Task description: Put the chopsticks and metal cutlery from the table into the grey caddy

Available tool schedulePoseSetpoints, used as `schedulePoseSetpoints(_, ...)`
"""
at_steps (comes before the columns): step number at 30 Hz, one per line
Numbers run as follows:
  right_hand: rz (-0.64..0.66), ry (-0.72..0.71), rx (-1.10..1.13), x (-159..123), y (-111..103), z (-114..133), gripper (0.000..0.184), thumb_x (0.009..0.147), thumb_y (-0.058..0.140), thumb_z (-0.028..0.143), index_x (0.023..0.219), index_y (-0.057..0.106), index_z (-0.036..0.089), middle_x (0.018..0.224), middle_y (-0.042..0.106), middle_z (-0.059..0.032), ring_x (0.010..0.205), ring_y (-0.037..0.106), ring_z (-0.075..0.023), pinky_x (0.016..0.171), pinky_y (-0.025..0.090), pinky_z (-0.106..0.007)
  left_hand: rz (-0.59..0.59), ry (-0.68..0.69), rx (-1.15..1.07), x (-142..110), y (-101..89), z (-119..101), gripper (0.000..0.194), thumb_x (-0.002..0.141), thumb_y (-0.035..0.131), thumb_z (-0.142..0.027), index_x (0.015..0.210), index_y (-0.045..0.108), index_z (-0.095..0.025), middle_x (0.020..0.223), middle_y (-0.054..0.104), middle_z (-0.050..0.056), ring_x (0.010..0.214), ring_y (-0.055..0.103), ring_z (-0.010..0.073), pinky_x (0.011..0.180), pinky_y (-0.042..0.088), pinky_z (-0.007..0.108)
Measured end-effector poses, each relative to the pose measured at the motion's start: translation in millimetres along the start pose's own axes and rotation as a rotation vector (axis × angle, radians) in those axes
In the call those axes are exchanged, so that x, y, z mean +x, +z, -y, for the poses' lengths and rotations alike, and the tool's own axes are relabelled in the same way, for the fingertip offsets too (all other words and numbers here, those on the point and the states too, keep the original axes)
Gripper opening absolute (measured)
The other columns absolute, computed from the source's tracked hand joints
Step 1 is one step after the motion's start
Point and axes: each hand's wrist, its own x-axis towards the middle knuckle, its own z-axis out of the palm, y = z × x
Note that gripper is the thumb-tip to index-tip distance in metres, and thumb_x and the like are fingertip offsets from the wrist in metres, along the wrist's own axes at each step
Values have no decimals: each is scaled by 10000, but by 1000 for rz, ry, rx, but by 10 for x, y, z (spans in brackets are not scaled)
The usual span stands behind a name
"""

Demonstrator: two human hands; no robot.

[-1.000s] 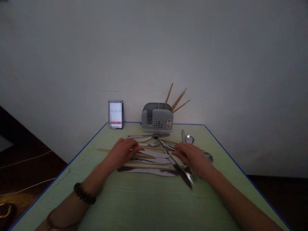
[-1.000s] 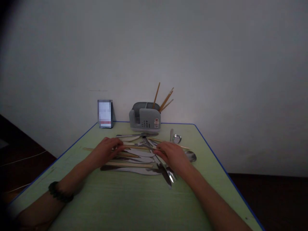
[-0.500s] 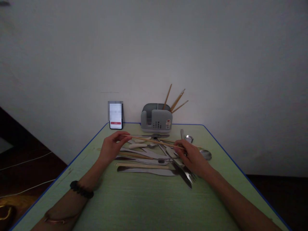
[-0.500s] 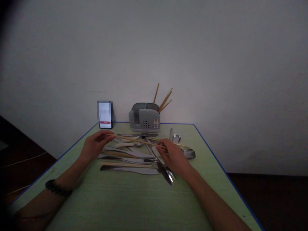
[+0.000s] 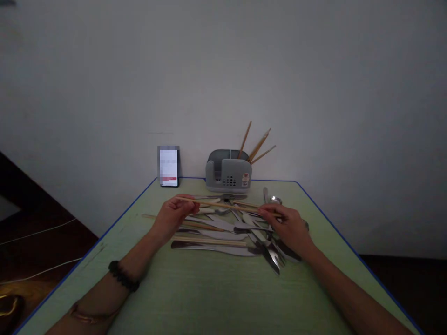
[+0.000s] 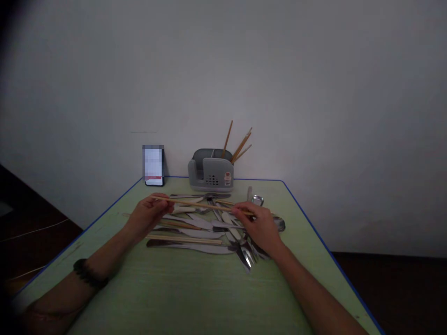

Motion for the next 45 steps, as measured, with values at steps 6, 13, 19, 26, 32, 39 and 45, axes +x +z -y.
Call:
schedulePoseSetpoints(6,165,-260,-135,-92,98,152,256,913,478,327,969,686,189,816,725,-59,591,641,-139,590,510,-243,99,-70,-58,-84,146,117,355,621,800,-381,846,685,-132,652,679,10,606,610,119,620,490,243)
schedulePoseSetpoints(13,33,-235,-183,-84,105,152,240,927,438,287,1003,639,180,822,700,-64,657,644,-153,617,514,-254,85,-42,148,-84,172,87,347,670,753,-407,857,675,-127,710,701,38,608,604,127,605,482,246)
schedulePoseSetpoints(19,-65,-151,-229,-39,62,85,240,924,431,298,953,641,185,765,701,-49,622,639,-155,613,512,-256,128,24,168,-45,87,31,272,705,718,-400,785,644,-151,745,718,32,644,629,129,637,496,241)
schedulePoseSetpoints(26,-36,-218,-232,-55,102,63,225,917,443,272,967,641,177,812,715,-60,639,652,-155,614,516,-250,159,-18,235,-119,176,35,279,637,751,-403,719,654,-155,711,738,50,709,691,198,677,531,291)
schedulePoseSetpoints(32,-34,-226,-236,-63,104,50,227,918,444,278,965,646,186,841,723,-62,692,676,-167,660,535,-264,185,-54,232,-131,165,39,283,626,769,-392,737,658,-156,752,750,62,776,706,218,712,541,296)
schedulePoseSetpoints(39,11,-222,-214,-90,138,61,246,918,436,274,972,657,179,883,730,-75,760,691,-181,697,551,-285,211,-81,256,-143,168,40,269,624,771,-379,720,660,-153,763,748,72,779,698,215,675,531,279)
schedulePoseSetpoints(45,69,-262,-210,-121,182,153,261,935,398,268,1002,637,189,846,720,-75,715,684,-176,649,546,-284,222,-6,307,-138,197,43,337,750,643,-483,724,695,-151,709,731,65,626,651,170,611,512,271)
